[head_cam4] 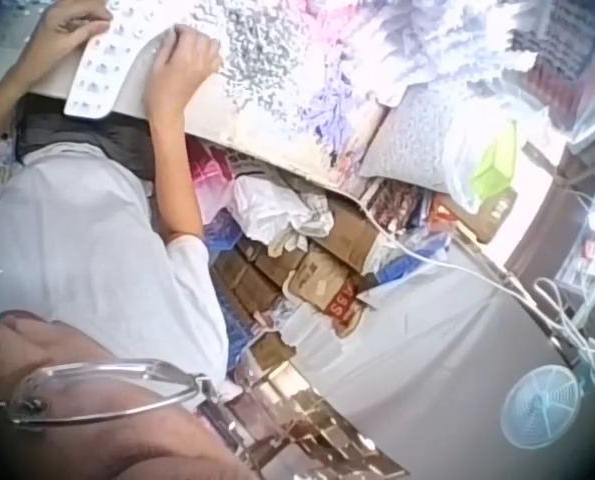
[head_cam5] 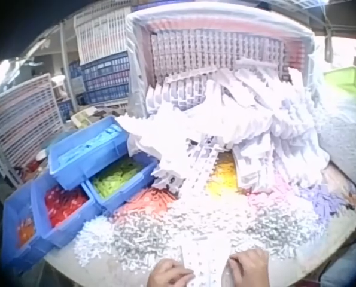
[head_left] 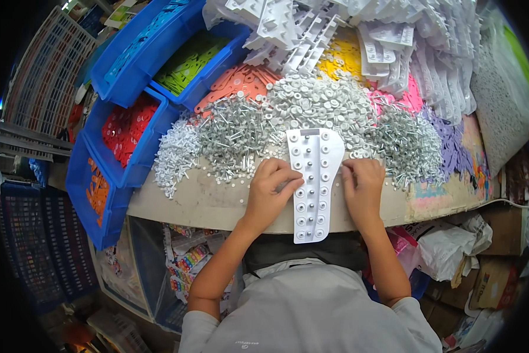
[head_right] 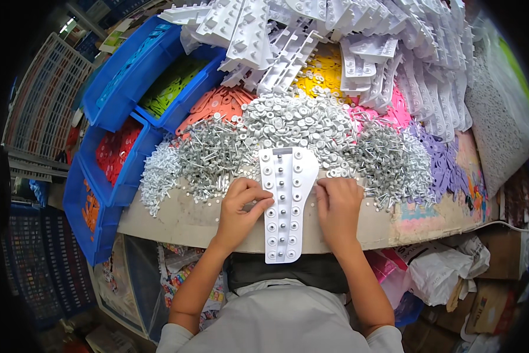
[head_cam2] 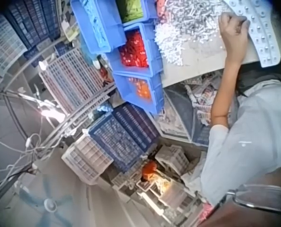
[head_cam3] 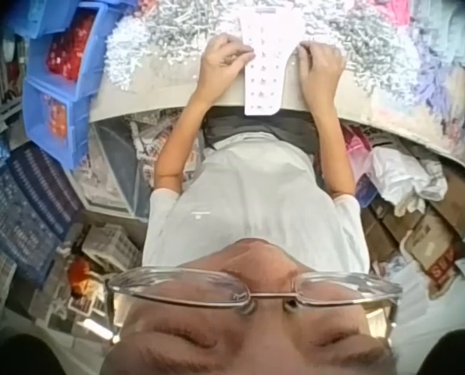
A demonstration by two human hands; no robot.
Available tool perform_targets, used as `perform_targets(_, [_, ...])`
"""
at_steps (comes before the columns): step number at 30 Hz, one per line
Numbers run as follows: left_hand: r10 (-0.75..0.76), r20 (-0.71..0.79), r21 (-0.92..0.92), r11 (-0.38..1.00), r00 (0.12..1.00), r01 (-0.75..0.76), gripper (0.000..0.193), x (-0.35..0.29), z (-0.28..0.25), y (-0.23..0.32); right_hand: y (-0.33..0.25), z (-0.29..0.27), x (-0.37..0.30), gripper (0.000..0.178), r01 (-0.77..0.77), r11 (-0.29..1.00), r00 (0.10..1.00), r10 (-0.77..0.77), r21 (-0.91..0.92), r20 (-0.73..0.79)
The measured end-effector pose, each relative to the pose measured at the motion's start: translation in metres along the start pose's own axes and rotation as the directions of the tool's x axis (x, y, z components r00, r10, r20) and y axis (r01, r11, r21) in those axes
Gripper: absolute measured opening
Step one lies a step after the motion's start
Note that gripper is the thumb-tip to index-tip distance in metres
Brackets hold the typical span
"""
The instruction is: Assembling toy xylophones by inserting colored plastic keys and metal pins into white plastic bases.
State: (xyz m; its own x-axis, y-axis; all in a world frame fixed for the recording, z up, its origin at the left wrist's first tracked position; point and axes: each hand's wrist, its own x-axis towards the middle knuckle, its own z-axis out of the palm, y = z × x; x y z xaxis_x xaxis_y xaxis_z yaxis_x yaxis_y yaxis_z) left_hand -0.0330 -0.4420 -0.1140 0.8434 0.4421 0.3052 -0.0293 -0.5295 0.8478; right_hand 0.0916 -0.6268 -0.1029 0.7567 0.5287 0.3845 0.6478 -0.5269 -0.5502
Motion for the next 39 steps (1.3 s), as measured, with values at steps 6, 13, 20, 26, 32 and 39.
perform_targets(6, [-0.079,0.072,-0.052,0.995,0.994,0.083,0.011,0.001,-0.003,0.0,-0.01,0.012,-0.001,0.022,0.035,0.98,0.994,-0.015,-0.195,0.105])
perform_targets(13, [0.079,-0.166,0.305,0.952,0.983,-0.025,0.009,0.053,-0.026,-0.014,-0.007,0.004,0.004,0.015,0.007,0.983,0.994,0.013,-0.185,0.108])
perform_targets(20, [0.282,0.011,0.622,0.75,0.959,-0.227,0.007,0.092,-0.023,-0.036,0.002,-0.009,0.008,0.012,-0.055,0.995,0.987,0.067,-0.086,0.148])
perform_targets(26, [0.272,0.052,0.653,0.719,0.961,-0.239,0.011,0.093,-0.022,-0.033,0.002,-0.012,0.013,0.01,0.032,0.979,0.999,-0.024,-0.2,0.039])
perform_targets(32, [0.103,-0.004,0.233,0.968,0.995,-0.099,0.011,0.052,-0.036,-0.003,-0.009,-0.024,0.012,0.009,-0.312,0.891,0.934,0.224,0.329,0.278])
perform_targets(39, [-0.031,0.259,-0.058,0.997,0.965,0.048,0.009,-0.001,-0.027,0.026,-0.034,-0.031,0.007,0.009,-0.275,0.859,0.916,0.098,0.431,0.39])
